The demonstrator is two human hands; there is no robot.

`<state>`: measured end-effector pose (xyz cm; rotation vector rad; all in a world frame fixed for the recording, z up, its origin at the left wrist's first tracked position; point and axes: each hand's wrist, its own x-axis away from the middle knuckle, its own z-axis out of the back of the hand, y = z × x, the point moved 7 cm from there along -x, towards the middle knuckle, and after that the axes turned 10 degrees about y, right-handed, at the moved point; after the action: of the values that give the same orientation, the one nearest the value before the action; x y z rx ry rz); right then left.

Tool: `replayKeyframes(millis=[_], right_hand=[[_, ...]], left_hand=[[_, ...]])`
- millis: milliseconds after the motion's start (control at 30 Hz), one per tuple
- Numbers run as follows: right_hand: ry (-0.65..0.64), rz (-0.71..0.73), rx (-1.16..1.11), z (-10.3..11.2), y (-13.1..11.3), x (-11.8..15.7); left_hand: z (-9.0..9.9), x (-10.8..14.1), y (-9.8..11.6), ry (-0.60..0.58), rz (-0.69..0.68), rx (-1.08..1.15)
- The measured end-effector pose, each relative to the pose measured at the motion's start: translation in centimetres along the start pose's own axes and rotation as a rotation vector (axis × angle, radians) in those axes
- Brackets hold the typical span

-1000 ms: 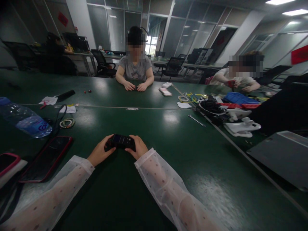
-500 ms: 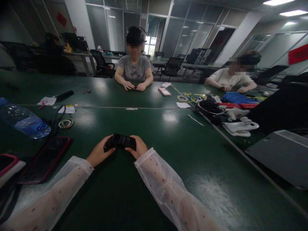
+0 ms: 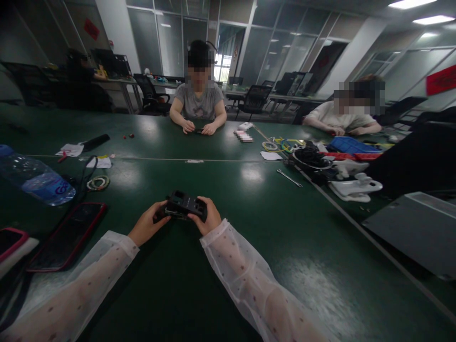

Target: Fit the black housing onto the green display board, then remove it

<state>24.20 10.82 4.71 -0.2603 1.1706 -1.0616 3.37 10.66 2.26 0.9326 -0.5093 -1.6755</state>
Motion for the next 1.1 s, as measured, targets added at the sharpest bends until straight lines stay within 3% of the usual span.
replayKeyframes(millis=[167, 300, 600, 933, 1100], right_hand=[[0.298, -0.050, 0.025, 2.3, 0.8, -0.4], [0.416, -0.106, 0.110, 3.0, 2.7, -0.4], [0.400, -0.214, 0.297, 2.9, 5.8, 0.0], [0.375, -0.186, 0.371, 2.8, 5.1, -0.2], [0.373, -0.265, 0.420, 2.8, 5.3, -0.1]], left_hand=[[0.2, 0.1, 0.5, -0.014, -0.006, 0.025], [0.3, 0.1, 0.5, -0.019, -0.014, 0.039], [0.2, 0.1, 0.3, -0.024, 0.010, 0.031], [0.3, 0.1, 0.4, -0.025, 0.013, 0.034], [0.2, 0.1, 0.4, -0.030, 0.017, 0.036]])
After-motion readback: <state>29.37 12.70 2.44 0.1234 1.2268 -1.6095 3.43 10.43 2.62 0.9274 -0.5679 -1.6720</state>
